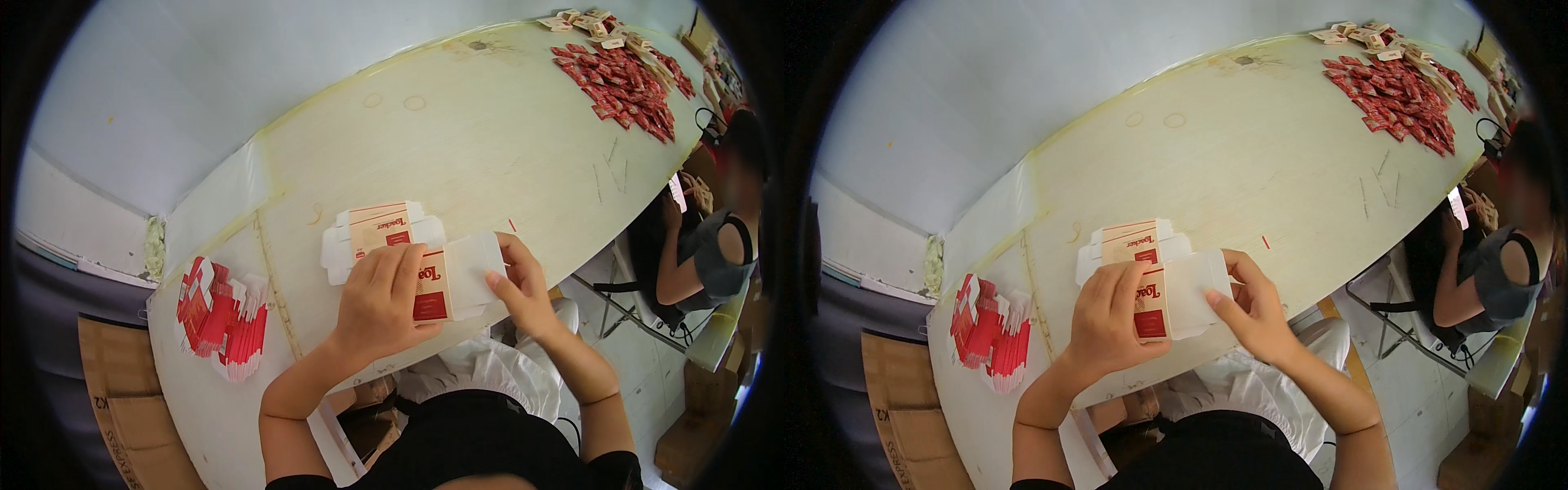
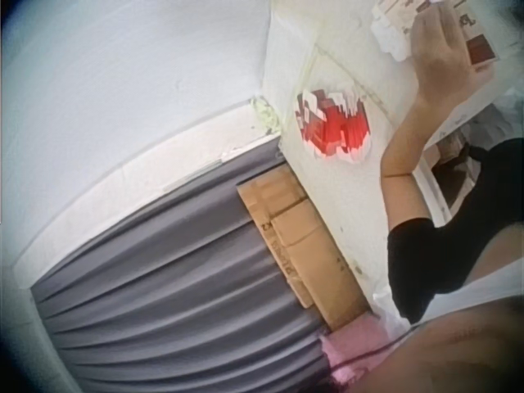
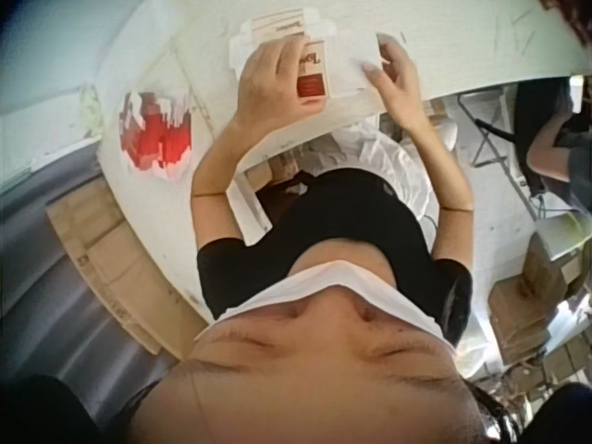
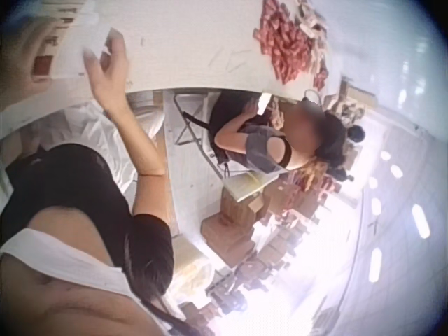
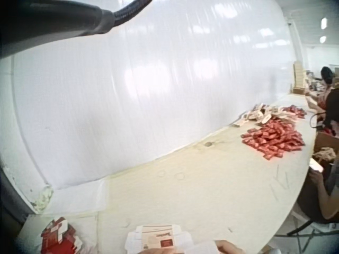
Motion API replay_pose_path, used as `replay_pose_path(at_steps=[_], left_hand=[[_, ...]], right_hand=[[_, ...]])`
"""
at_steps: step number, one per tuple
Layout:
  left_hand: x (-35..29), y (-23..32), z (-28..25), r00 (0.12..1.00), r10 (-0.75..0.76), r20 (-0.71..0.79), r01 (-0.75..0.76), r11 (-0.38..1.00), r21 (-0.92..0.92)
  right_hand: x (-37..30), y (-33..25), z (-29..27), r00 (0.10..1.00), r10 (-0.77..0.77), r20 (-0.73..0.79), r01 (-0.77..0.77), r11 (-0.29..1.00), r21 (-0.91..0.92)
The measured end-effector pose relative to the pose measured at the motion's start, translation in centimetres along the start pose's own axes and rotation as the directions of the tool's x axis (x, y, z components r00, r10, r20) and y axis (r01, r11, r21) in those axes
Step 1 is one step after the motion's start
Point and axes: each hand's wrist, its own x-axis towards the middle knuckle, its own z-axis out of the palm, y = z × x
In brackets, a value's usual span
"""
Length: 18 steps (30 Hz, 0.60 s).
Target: The person assembles small cardboard boxes by hand, folding the flaps and sides to form the box shape.
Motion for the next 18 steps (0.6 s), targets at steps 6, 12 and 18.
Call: replay_pose_path(at_steps=[6,12,18], left_hand=[[0.5,2.8,1.3,0.99,-0.141,0.026,0.143,0.978,-0.151],[-0.1,3.7,3.0,0.994,-0.086,0.06,0.093,0.989,-0.115],[-0.5,3.7,3.4,0.991,-0.111,0.072,0.123,0.976,-0.182]], right_hand=[[-2.3,3.2,1.7,0.95,-0.227,-0.212,0.21,0.972,-0.101],[-2.3,3.6,1.9,0.956,-0.225,-0.186,0.187,0.962,-0.199],[-2.6,2.2,0.8,0.953,-0.232,0.195,0.278,0.924,-0.263]])
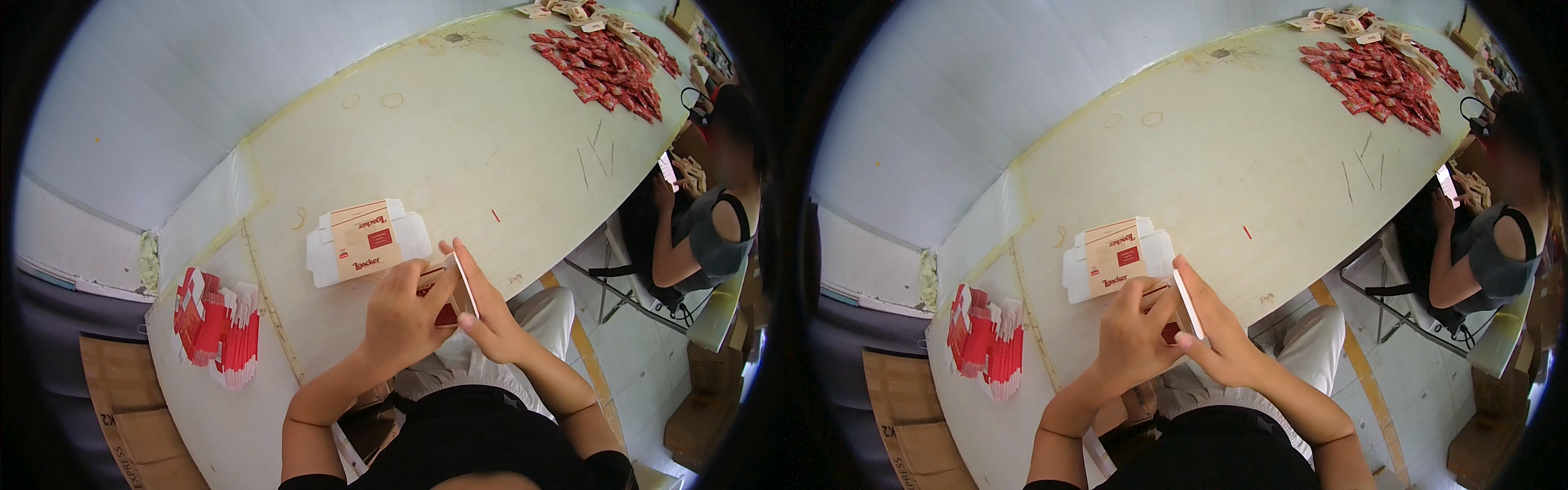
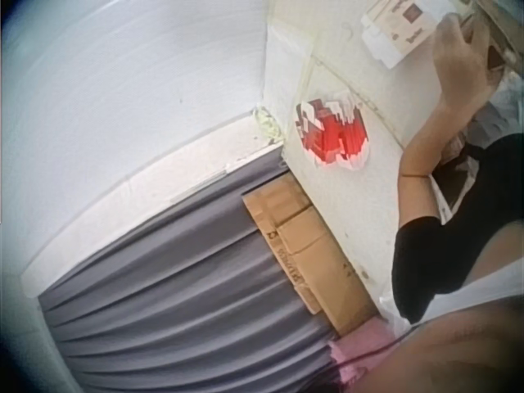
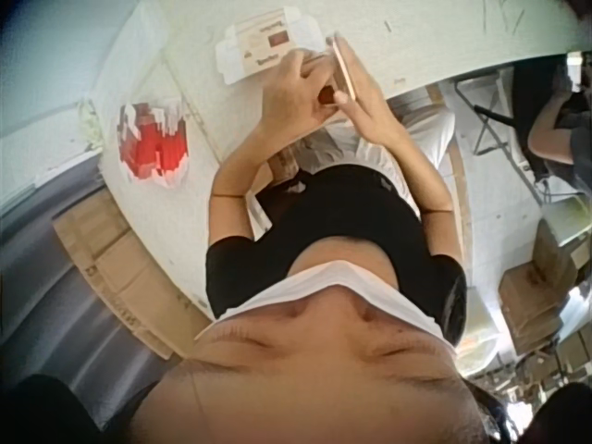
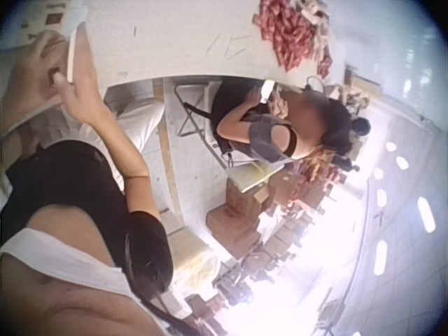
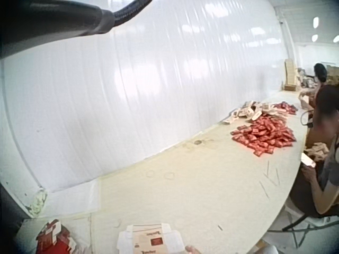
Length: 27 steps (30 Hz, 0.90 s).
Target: The person assembles small cardboard boxes by hand, folding the flaps and sides to form the box shape.
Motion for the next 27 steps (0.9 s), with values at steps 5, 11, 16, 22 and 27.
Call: replay_pose_path(at_steps=[5,11,16,22,27], left_hand=[[0.5,0.7,0.2,0.995,0.063,-0.076,-0.059,0.997,0.054],[0.7,1.4,0.5,0.993,0.073,-0.094,-0.07,0.997,0.035],[0.7,1.5,0.3,0.995,0.057,-0.086,-0.06,0.997,-0.039],[0.6,1.5,0.4,0.996,0.06,-0.071,-0.066,0.994,-0.083],[0.4,1.6,1.2,0.986,0.099,-0.134,-0.101,0.995,-0.011]], right_hand=[[0.2,-1.0,-0.5,0.949,0.313,0.042,-0.299,0.847,0.44],[-0.1,-2.1,-0.1,0.938,0.344,-0.039,-0.307,0.879,0.366],[-0.7,-1.4,-0.1,0.928,0.366,-0.067,-0.277,0.798,0.535],[-0.4,-2.3,-0.2,0.957,0.247,-0.15,-0.225,0.963,0.149],[-0.8,-2.4,-0.4,0.975,0.193,-0.11,-0.211,0.96,-0.182]])
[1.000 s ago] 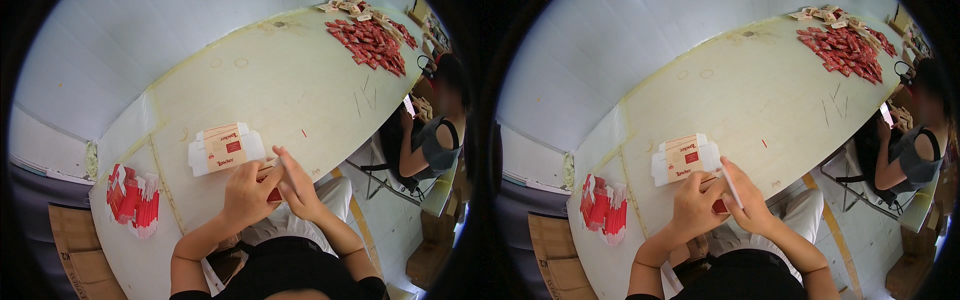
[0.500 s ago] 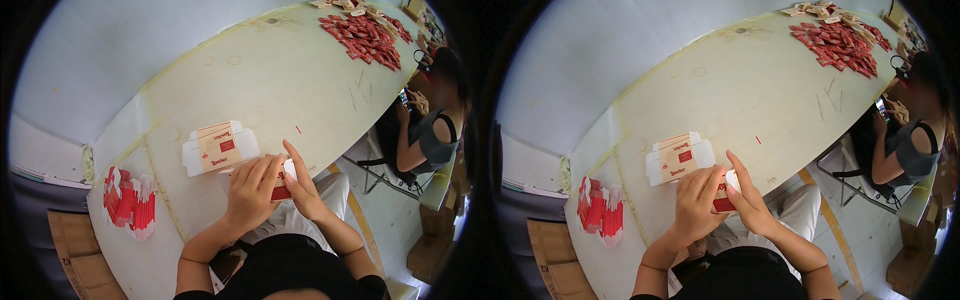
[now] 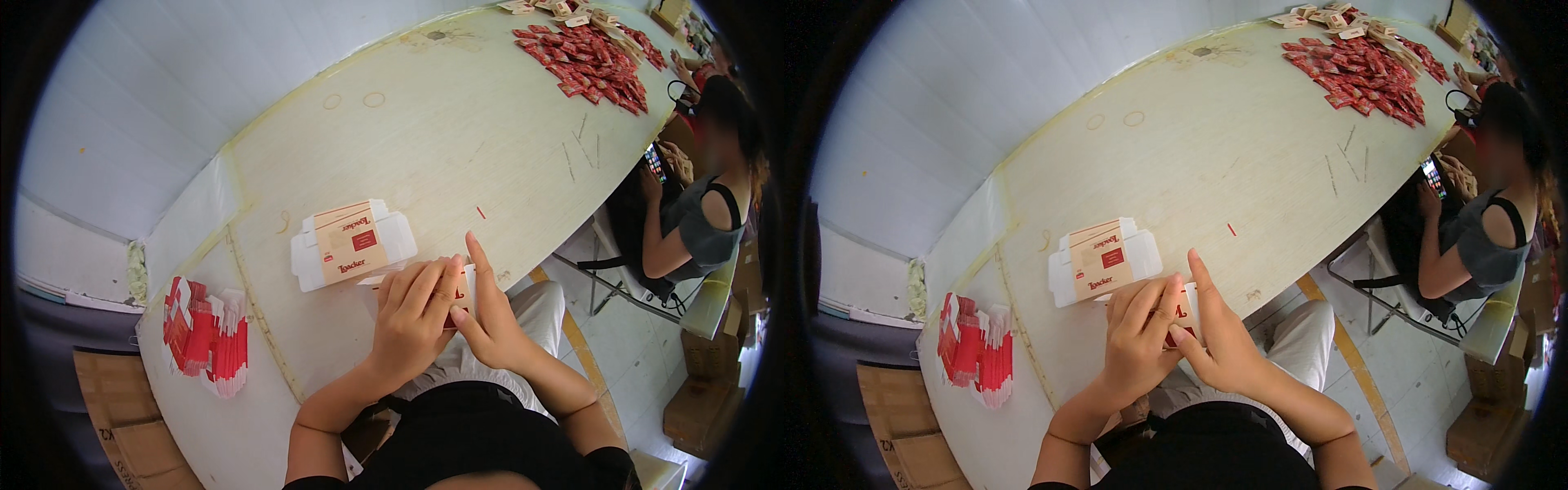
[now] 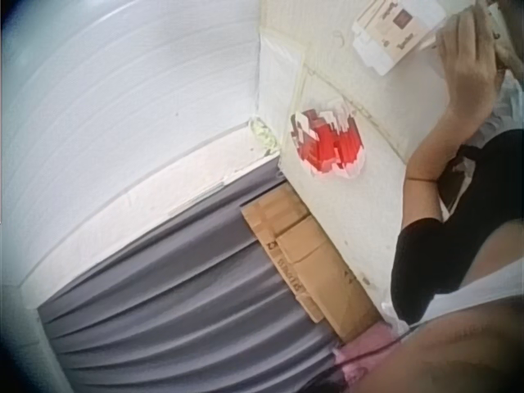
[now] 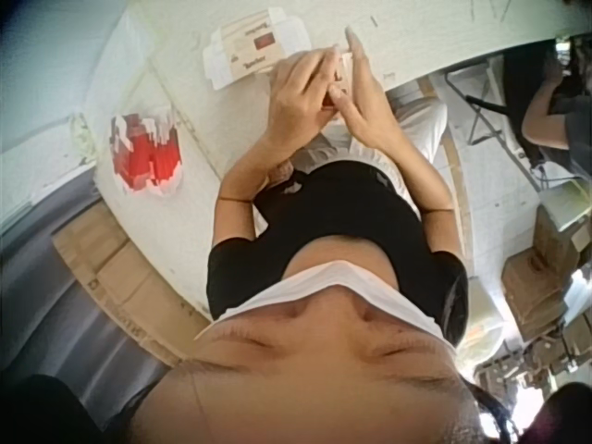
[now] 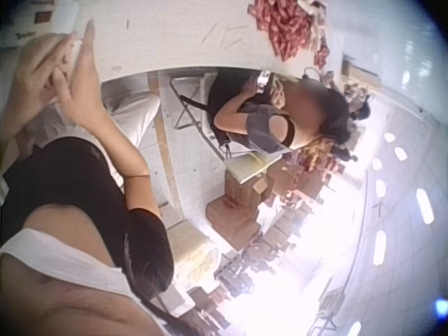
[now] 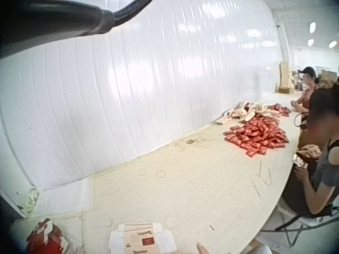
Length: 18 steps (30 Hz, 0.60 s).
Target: The person assembles small cardboard boxes by hand, folding the flaps and sides to form the box shape.
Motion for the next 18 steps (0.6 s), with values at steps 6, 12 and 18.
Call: replay_pose_path(at_steps=[6,12,18], left_hand=[[-0.5,-0.5,0.7,0.999,0.015,-0.048,-0.015,1.0,0.013],[-0.9,-0.8,1.0,1.0,0.023,-0.004,-0.023,0.999,0.042],[-0.3,-0.8,1.8,0.997,0.069,-0.032,-0.067,0.996,0.057]], right_hand=[[0.2,1.6,-0.2,0.996,-0.048,0.07,0.055,0.993,-0.101],[0.4,1.0,-0.4,0.978,0.084,0.192,-0.046,0.98,-0.194],[-0.2,3.6,1.0,0.994,-0.089,0.066,0.081,0.99,0.116]])
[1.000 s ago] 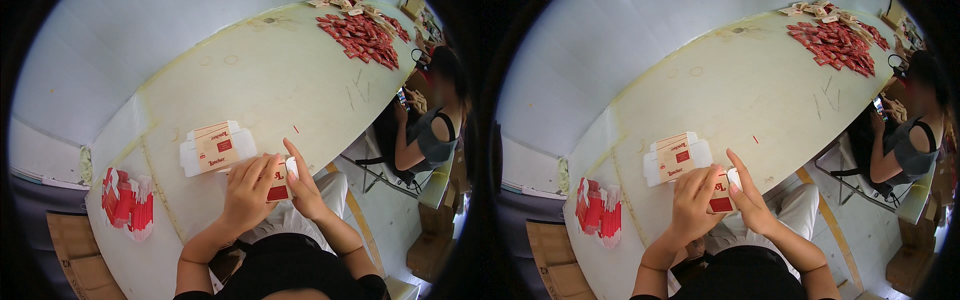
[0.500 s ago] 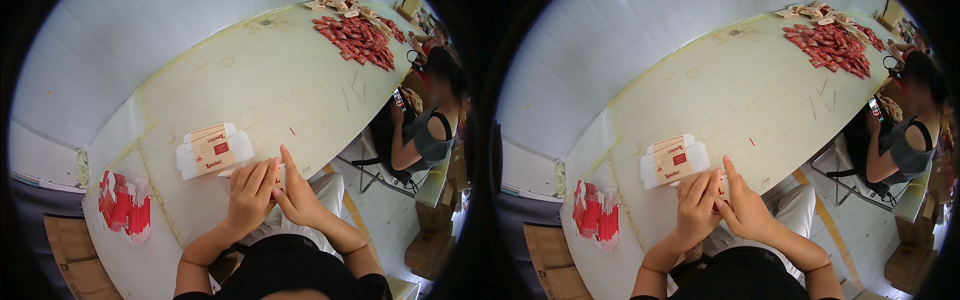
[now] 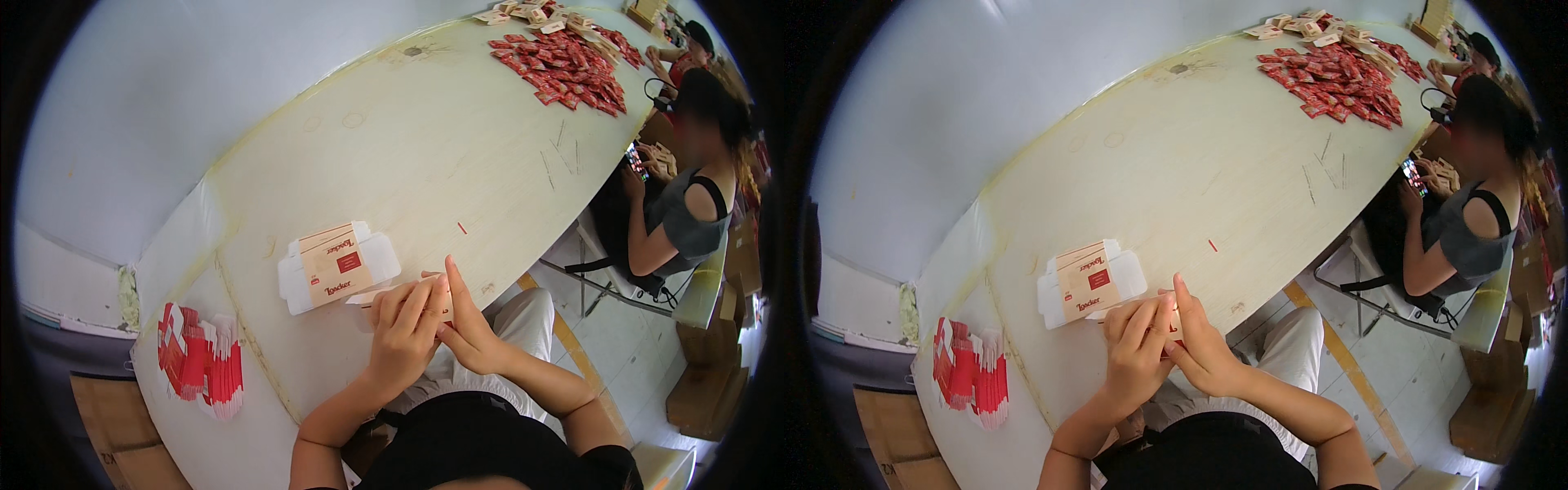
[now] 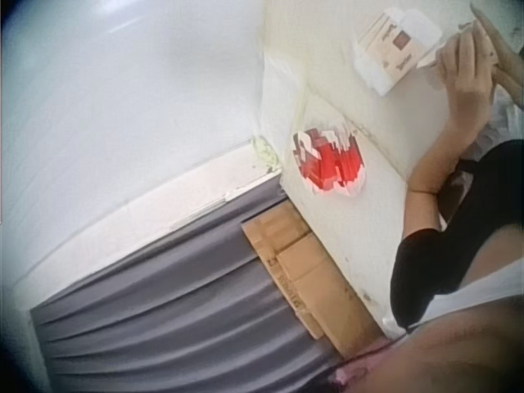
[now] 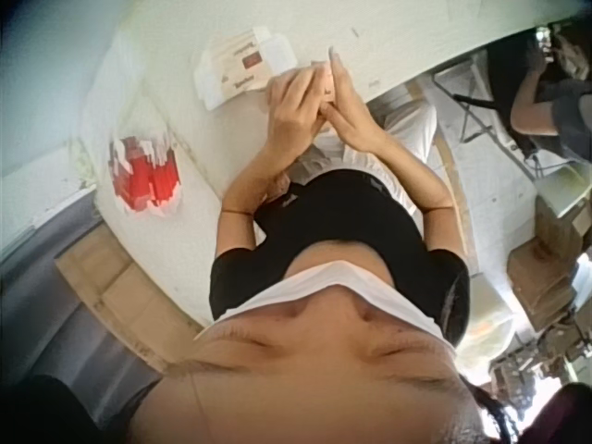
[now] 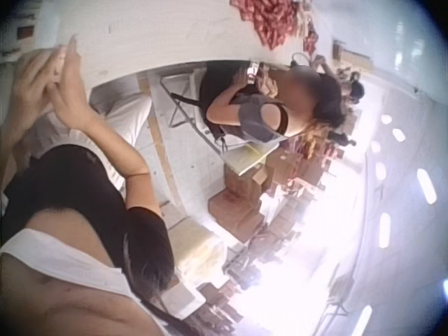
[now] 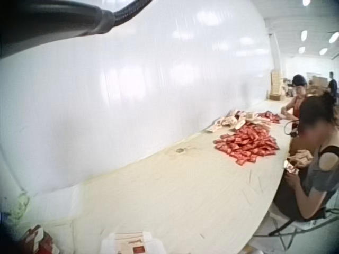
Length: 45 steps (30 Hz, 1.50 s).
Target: The person assembles small cardboard boxes by hand, folding the flaps and sides to form the box shape.
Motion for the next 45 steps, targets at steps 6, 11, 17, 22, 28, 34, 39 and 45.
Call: replay_pose_path(at_steps=[6,11,17,22,28,34,39,45], left_hand=[[-1.7,-0.8,1.0,0.967,-0.042,0.251,0.129,0.931,-0.343],[-0.9,-5.0,-2.3,0.969,-0.063,0.239,0.115,0.971,-0.209],[-0.7,-12.8,-3.7,0.839,-0.299,0.454,0.242,0.953,0.182],[-0.9,-15.9,-3.2,0.7,-0.319,0.638,0.208,0.947,0.246],[0.4,-17.2,-3.6,0.671,-0.268,0.692,0.16,0.963,0.218],[1.7,-15.7,-4.3,0.677,-0.24,0.696,0.094,0.966,0.241],[1.9,-15.0,-5.8,0.81,-0.208,0.549,0.084,0.967,0.242],[1.8,-8.7,-6.6,0.921,-0.239,0.308,0.191,0.965,0.18]], right_hand=[[0.7,0.5,-4.0,0.918,0.213,0.335,-0.244,0.968,0.053],[6.9,3.9,-13.6,0.699,0.647,0.304,-0.7,0.707,0.103],[16.0,2.3,-32.8,0.447,0.507,-0.737,0.099,0.79,0.605],[10.5,11.5,-27.0,0.678,0.644,-0.354,-0.452,0.745,0.49],[5.2,6.7,-16.5,0.731,0.682,-0.024,-0.677,0.729,0.102],[2.3,1.4,-14.2,0.826,0.564,0.006,-0.564,0.825,0.034],[2.0,0.6,-12.2,0.839,0.538,0.083,-0.543,0.836,0.075],[3.8,-2.5,-5.9,0.942,0.321,0.094,-0.335,0.901,0.274]])
